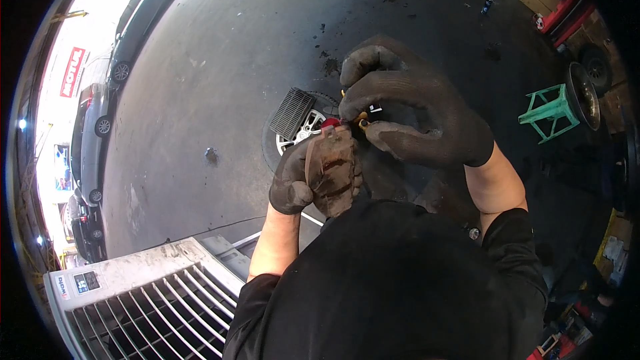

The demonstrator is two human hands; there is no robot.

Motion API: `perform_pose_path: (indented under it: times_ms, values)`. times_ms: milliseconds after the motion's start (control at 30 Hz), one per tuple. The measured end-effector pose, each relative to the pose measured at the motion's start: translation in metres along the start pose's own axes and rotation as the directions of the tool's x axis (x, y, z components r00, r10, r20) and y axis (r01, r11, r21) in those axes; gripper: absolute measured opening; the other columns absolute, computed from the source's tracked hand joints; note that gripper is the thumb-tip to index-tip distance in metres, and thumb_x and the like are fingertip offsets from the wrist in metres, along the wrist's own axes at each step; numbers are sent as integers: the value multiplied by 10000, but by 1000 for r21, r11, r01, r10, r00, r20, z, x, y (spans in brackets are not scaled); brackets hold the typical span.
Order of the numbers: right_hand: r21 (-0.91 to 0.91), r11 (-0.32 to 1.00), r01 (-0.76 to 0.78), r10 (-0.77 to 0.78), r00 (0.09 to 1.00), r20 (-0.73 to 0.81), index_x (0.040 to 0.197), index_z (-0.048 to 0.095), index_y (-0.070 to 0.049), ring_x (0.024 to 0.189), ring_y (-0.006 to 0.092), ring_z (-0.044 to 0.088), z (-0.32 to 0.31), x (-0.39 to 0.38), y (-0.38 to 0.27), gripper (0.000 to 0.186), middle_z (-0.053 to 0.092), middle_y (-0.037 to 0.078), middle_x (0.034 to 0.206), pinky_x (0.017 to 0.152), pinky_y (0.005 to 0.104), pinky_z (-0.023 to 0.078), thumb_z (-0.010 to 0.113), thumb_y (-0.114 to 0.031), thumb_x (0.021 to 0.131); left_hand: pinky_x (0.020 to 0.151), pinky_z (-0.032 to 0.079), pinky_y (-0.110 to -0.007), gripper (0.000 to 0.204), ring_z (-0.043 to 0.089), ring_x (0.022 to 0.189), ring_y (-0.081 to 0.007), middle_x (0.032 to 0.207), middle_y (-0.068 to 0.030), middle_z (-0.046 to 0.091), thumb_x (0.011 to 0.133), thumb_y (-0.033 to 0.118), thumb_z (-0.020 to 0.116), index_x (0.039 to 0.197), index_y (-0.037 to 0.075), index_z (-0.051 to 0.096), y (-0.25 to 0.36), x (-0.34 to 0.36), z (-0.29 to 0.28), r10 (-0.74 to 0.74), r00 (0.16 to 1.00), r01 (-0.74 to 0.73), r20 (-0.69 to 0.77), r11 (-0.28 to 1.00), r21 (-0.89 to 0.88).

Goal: Inspecting and preparing a brake pad by applying lubricant and checking clips before installing it onto a car's brake assembly.

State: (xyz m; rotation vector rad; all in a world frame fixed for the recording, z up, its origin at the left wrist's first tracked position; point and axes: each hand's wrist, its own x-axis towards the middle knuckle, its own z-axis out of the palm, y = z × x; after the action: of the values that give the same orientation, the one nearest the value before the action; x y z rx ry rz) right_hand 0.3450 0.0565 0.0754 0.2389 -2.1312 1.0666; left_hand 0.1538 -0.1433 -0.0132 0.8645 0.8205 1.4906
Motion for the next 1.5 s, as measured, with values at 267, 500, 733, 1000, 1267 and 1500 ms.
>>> perform_pose_path:
  times_ms: [267, 500, 733, 1000, 1267, 1500]
  values:
    - [14, 1000, 21, -22, 996, 87, 1004, 717, -39, 1078, 296, 584, 2, 7, 1, 257, 586, 145, 1138, 929, 425, 482, 723, -191, 797, 974, 602, -446, 1116, 675, 1174, -324, 1349, -231, 608, 706, 672, 847, 1457, -52, 450, -15, -9, -10, 9, 998, -6, -63, 999, 45]
    - [-28, 997, 76, -73, 994, 83, 981, 740, -90, 1025, 290, 603, -2, 11, 2, 245, 598, 124, 1103, 877, 423, 507, 764, -182, 756, 1018, 548, -449, 1162, 655, 1220, -330, 1373, -290, 598, 749, 641, 839, 1470, -163, 409, -11, -8, -6, -5, 1000, 5, 23, 1000, -15]
    - [-175, 977, 123, -108, 990, 94, 981, 741, -90, 999, 284, 606, -8, 9, -1, 255, 609, 118, 1106, 856, 405, 509, 756, -161, 736, 1000, 558, -433, 1162, 665, 1196, -328, 1368, -293, 595, 751, 635, 839, 1466, -171, 405, -17, -2, 1, 31, 997, -39, -70, 992, -117]
    - [-102, 988, 118, -108, 989, 96, 984, 730, -69, 980, 280, 604, -6, 16, 1, 262, 606, 116, 1047, 855, 409, 496, 723, -116, 726, 1011, 553, -439, 1132, 664, 1201, -319, 1364, -274, 609, 754, 636, 840, 1469, -139, 428, -21, -3, -10, 23, 999, -20, 30, 996, -84]
    - [-172, 978, 116, -98, 989, 113, 986, 740, -70, 977, 276, 604, -12, 17, 0, 262, 612, 107, 1047, 852, 385, 499, 722, -102, 726, 1010, 554, -434, 1086, 674, 1176, -302, 1337, -257, 622, 753, 583, 858, 1461, -132, 447, -5, 7, 0, 59, 996, -59, 63, 998, 1]
    - [178, 967, -180, 178, 984, 26, 1118, 730, -39, 1034, 218, 620, -16, 1, 3, 332, 620, 106, 1089, 846, 326, 493, 675, -98, 796, 883, 576, -367, 849, 678, 1044, -218, 1178, -119, 667, 688, 274, 978, 1373, -41, 588, 16, 19, 20, 307, 945, -177, -111, 767, 617]
